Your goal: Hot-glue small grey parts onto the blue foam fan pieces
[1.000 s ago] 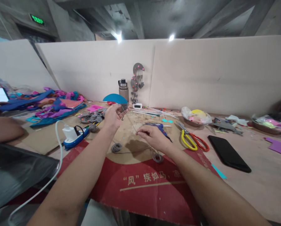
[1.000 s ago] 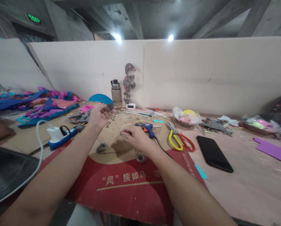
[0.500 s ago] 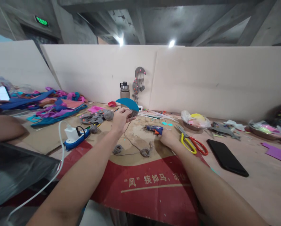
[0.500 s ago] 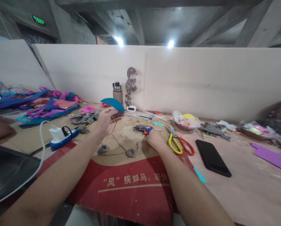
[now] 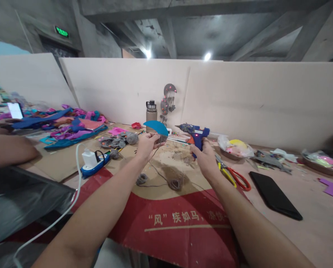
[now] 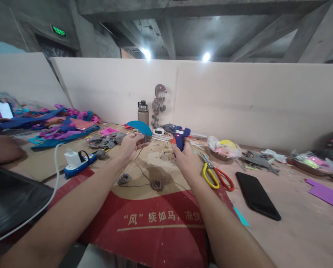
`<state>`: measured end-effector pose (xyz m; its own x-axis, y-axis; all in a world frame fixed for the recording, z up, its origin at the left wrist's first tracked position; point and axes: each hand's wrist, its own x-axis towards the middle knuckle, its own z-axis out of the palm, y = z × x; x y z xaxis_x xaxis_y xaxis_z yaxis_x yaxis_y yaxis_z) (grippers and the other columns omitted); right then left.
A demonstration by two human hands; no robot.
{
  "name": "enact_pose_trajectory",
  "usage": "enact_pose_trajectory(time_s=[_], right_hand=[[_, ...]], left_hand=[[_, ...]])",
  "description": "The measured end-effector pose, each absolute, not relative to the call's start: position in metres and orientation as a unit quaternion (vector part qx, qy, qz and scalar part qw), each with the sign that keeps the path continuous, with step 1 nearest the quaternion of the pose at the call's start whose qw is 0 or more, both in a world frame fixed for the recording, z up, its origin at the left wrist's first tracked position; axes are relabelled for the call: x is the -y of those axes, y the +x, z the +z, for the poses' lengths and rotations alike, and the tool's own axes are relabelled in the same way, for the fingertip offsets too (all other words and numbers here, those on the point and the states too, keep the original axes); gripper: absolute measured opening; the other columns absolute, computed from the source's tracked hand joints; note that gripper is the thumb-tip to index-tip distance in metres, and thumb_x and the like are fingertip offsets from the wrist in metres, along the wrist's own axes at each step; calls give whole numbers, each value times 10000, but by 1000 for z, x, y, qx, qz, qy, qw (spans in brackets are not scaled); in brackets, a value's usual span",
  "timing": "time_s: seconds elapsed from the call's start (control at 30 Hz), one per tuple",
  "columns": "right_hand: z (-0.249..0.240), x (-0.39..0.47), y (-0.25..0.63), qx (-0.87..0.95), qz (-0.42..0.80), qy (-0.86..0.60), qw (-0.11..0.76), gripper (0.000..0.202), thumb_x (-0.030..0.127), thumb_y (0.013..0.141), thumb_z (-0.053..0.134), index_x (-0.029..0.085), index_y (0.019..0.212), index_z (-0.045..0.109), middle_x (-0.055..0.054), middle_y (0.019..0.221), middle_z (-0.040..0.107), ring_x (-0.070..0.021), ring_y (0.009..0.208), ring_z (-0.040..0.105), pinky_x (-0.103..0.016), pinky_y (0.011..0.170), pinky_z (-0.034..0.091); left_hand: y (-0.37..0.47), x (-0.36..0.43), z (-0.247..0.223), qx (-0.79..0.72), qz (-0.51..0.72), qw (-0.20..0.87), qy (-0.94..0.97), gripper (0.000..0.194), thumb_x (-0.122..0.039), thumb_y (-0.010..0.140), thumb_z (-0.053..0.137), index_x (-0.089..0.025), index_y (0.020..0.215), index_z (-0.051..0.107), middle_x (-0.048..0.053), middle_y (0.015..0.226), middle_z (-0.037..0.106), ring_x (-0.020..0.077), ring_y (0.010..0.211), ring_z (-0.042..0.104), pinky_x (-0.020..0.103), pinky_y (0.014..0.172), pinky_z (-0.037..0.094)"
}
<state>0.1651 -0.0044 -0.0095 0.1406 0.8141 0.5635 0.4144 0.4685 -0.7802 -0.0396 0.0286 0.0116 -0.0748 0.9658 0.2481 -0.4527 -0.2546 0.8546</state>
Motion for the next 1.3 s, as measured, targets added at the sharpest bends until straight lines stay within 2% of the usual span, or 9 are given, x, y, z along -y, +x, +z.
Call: enact_pose_trajectory(time_s=[0.1, 0.17, 0.27, 0.43, 0.7, 0.87, 1.1, 1.3], right_hand=[[3, 24, 150, 662, 142, -473, 564, 366, 350, 812, 505, 202, 1147, 495, -55, 917, 639, -183, 760, 580, -323, 711, 480], [8, 32, 145, 689, 109, -466, 545, 374, 320, 823, 496, 198, 1177, 506, -90, 1072, 625, -210, 925, 577, -356, 851, 450], [9, 36, 143, 713, 94, -476, 507, 395, 296, 840, 477, 192, 1221, 493, -108, 1157, 605, -233, 1017, 562, -380, 917, 416], [2, 31, 144, 726, 73, -493, 475, 391, 285, 854, 452, 188, 1232, 477, -112, 1119, 625, -248, 982, 578, -377, 876, 428], [5, 38, 140, 735, 43, -511, 445, 319, 281, 842, 444, 190, 1141, 510, -105, 983, 661, -243, 853, 601, -338, 738, 441], [8, 42, 136, 731, 38, -518, 442, 282, 271, 829, 463, 198, 1090, 539, -89, 884, 670, -230, 744, 600, -320, 659, 427], [8, 43, 135, 729, 54, -521, 440, 273, 279, 835, 464, 209, 1092, 525, -92, 894, 667, -234, 751, 603, -310, 645, 416], [5, 38, 138, 726, 37, -538, 428, 329, 297, 849, 453, 207, 1161, 504, -106, 942, 664, -251, 785, 606, -329, 668, 415]], left_hand=[[-38, -29, 11, -308, 667, 527, 426, 156, -173, 663, 660, -130, 646, 511, -14, 613, 549, 97, 591, 601, 281, 651, 582], [-38, -30, 9, -314, 668, 521, 429, 185, -185, 653, 678, -133, 630, 502, -25, 597, 524, 94, 576, 596, 288, 657, 583], [-38, -32, 7, -312, 669, 515, 435, 229, -206, 628, 717, -136, 631, 499, -43, 585, 489, 89, 561, 584, 304, 672, 584], [-36, -32, 6, -311, 665, 509, 449, 236, -233, 645, 731, -137, 651, 517, -57, 574, 461, 63, 506, 529, 322, 681, 584], [-35, -34, 3, -321, 662, 497, 460, 182, -204, 648, 706, -115, 683, 551, -11, 612, 545, 135, 615, 634, 300, 626, 581], [-34, -34, 3, -337, 664, 482, 463, 172, -206, 660, 704, -110, 678, 562, 4, 644, 573, 126, 598, 625, 322, 636, 588], [-33, -31, 4, -340, 661, 482, 464, 186, -229, 663, 709, -109, 672, 566, 25, 685, 601, 121, 627, 623, 314, 638, 590], [-37, -31, 7, -328, 668, 486, 458, 253, -253, 632, 742, -130, 602, 524, -16, 578, 531, 95, 544, 583, 277, 609, 581]])
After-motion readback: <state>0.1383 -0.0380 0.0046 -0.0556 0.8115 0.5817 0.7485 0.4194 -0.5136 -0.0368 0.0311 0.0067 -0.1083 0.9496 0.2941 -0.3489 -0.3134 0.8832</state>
